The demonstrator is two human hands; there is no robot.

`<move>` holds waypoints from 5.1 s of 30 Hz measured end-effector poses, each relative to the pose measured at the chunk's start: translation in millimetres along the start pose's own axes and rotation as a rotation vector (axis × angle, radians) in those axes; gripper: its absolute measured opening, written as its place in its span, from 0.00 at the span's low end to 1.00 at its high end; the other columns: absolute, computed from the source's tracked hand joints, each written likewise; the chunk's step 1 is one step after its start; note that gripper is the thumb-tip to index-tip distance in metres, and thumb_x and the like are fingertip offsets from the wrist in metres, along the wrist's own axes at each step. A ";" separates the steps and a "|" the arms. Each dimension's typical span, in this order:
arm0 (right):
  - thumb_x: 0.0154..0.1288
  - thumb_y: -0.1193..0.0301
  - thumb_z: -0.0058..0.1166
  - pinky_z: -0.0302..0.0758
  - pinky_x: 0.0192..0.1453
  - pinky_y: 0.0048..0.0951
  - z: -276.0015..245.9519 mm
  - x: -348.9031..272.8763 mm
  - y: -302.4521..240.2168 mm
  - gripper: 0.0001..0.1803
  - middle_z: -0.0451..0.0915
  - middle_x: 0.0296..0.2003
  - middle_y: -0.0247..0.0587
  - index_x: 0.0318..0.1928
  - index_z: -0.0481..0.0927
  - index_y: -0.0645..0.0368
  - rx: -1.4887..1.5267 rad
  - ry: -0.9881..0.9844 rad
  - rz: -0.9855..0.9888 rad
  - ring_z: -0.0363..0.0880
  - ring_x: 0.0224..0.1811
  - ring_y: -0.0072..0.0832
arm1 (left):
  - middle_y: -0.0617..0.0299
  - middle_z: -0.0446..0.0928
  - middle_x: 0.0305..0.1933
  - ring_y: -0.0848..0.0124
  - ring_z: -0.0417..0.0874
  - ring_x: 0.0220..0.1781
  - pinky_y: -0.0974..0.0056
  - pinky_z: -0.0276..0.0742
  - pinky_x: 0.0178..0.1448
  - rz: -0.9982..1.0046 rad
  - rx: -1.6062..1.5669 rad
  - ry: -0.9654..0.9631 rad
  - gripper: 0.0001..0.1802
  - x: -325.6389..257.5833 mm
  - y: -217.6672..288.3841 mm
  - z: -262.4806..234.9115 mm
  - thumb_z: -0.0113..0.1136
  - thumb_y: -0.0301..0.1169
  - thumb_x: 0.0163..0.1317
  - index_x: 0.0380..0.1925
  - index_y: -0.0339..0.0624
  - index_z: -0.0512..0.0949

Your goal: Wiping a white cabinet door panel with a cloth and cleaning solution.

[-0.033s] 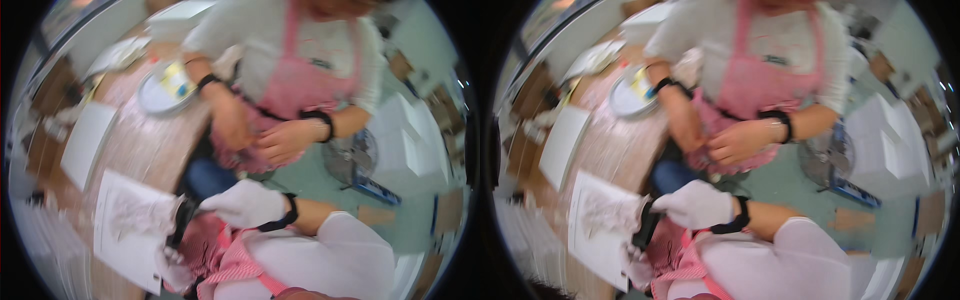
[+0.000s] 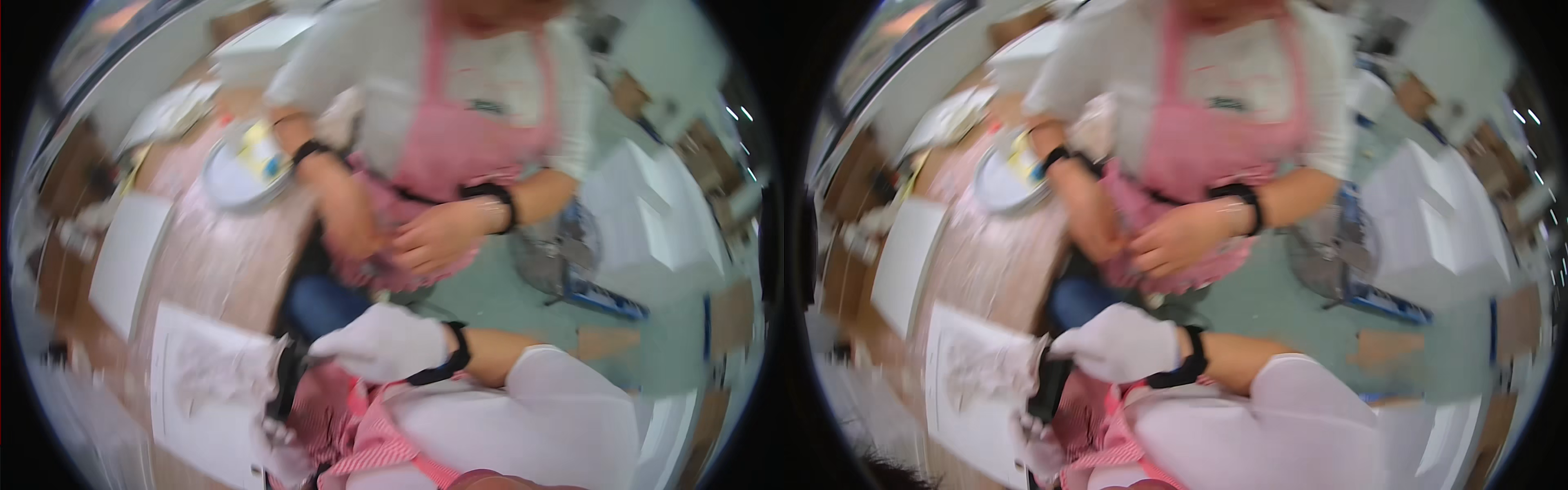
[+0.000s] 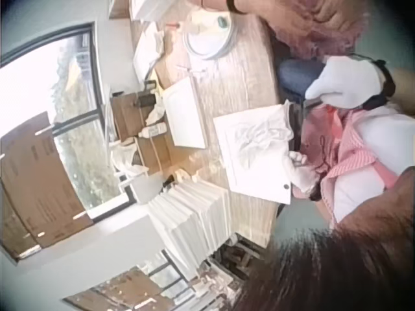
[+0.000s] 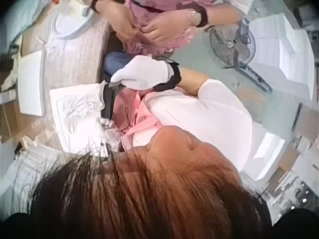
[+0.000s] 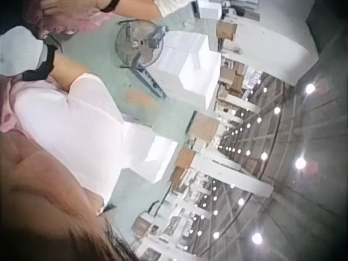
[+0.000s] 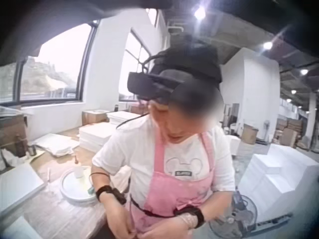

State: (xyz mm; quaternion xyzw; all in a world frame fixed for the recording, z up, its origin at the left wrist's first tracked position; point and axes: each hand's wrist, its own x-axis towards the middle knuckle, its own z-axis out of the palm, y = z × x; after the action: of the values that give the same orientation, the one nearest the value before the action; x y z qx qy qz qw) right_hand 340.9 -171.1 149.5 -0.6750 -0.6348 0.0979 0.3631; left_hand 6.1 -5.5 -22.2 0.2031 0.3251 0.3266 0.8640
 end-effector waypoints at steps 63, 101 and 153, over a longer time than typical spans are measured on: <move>0.63 0.69 0.66 0.82 0.47 0.38 91.0 24.8 89.9 0.06 0.86 0.36 0.42 0.38 0.89 0.58 0.161 0.218 0.296 0.86 0.41 0.40 | 0.38 0.64 0.79 0.41 0.60 0.81 0.36 0.50 0.82 0.393 2.251 0.697 0.32 39.5 31.9 19.9 0.47 0.45 0.76 0.73 0.39 0.71; 0.62 0.69 0.66 0.82 0.46 0.39 72.8 -1.6 94.1 0.07 0.86 0.35 0.43 0.37 0.89 0.58 0.188 0.217 0.276 0.86 0.40 0.40 | 0.42 0.61 0.82 0.43 0.57 0.84 0.37 0.47 0.84 0.292 2.228 0.728 0.34 40.5 33.4 21.8 0.44 0.48 0.78 0.77 0.42 0.66; 0.67 0.58 0.61 0.78 0.63 0.48 231.4 199.2 -19.8 0.24 0.80 0.58 0.39 0.64 0.82 0.39 0.281 -0.113 -0.513 0.80 0.56 0.47 | 0.34 0.67 0.76 0.36 0.61 0.80 0.32 0.44 0.84 0.557 2.082 0.492 0.36 22.3 37.2 14.0 0.62 0.45 0.64 0.68 0.35 0.73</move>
State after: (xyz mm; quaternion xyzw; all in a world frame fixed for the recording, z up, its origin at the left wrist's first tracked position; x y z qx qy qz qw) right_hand 223.0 97.1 61.1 -0.4291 -0.7840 0.1274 0.4301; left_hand 12.6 34.2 -0.9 0.8264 0.5470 0.1078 0.0786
